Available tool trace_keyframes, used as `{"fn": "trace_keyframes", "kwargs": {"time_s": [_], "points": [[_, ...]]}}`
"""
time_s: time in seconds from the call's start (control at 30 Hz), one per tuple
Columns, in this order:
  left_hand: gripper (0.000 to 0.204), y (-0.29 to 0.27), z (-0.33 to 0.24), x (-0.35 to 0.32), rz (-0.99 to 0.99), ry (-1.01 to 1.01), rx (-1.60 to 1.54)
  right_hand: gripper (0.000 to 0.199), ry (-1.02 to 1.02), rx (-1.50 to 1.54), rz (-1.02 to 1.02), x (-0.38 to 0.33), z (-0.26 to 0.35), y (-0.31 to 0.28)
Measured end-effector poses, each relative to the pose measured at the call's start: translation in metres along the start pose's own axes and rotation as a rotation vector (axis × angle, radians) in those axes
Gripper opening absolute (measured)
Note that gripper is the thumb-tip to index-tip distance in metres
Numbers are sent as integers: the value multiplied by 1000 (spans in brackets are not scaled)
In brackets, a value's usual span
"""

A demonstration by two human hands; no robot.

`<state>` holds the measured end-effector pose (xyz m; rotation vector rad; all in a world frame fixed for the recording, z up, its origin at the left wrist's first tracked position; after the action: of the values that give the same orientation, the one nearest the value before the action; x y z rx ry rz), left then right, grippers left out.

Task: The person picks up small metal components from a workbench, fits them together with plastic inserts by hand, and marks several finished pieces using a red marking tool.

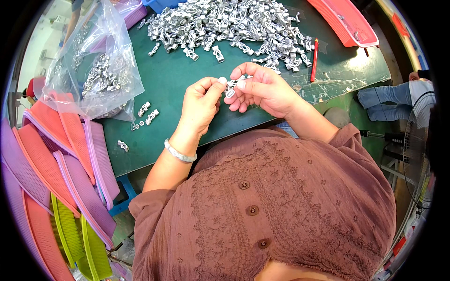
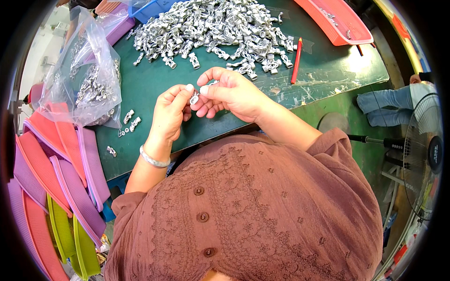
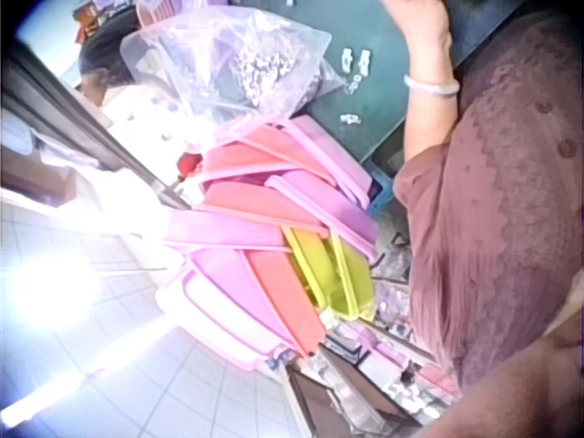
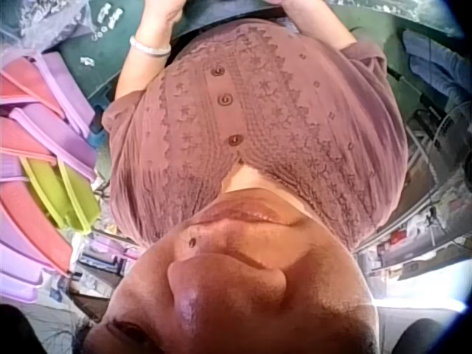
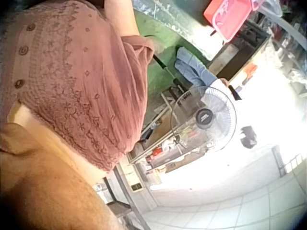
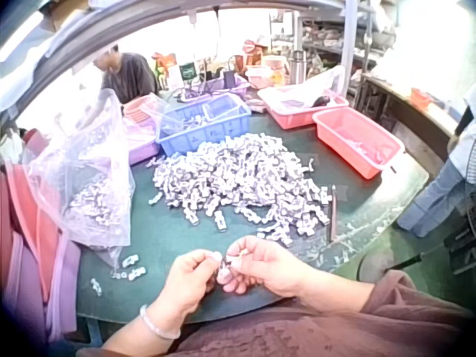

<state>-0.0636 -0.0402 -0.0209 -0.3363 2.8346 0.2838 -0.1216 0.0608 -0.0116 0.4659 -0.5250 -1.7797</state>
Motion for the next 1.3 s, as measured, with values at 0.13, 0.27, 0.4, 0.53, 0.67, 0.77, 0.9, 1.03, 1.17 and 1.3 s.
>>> {"fn": "trace_keyframes", "kwargs": {"time_s": [0.13,0.27,0.4,0.53,0.67,0.77,0.9,1.03,1.17,1.3], "points": [[19,1,6,1,15,-59,-34,19,1,3,8,0,-1,-1],[18,0,6,1,-6,-78,-66,19,-3,0,8,0,0,0],[17,-1,7,1,-14,-84,-80,18,-3,11,2,0,0,0],[15,-5,4,0,-62,-5,-128,19,9,24,-11,1,-1,-1],[13,-7,-2,0,-57,103,-176,21,7,-2,-41,0,-4,-5],[13,-5,-4,-1,-48,126,-203,22,-4,-12,-39,0,-6,-7],[12,-5,-2,-1,-27,119,-215,25,2,-22,-44,0,-6,-7],[19,1,-4,-2,55,114,-214,32,-40,-65,-91,1,-2,-7],[23,6,-2,-1,117,121,-306,37,-83,-73,-118,1,-1,-8],[23,5,0,0,136,126,-330,39,-89,-76,-117,1,-2,-9]]}}
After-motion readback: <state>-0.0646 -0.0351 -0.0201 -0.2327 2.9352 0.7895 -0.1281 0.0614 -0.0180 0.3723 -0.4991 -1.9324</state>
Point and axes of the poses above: each hand's wrist, its own x-axis towards the middle knuckle, its own y-axis out of the palm, z = x × y, the point moved 8 cm from there along x, towards the middle knuckle, and after that the axes turned 9 degrees about z, right-handed, at the moved point
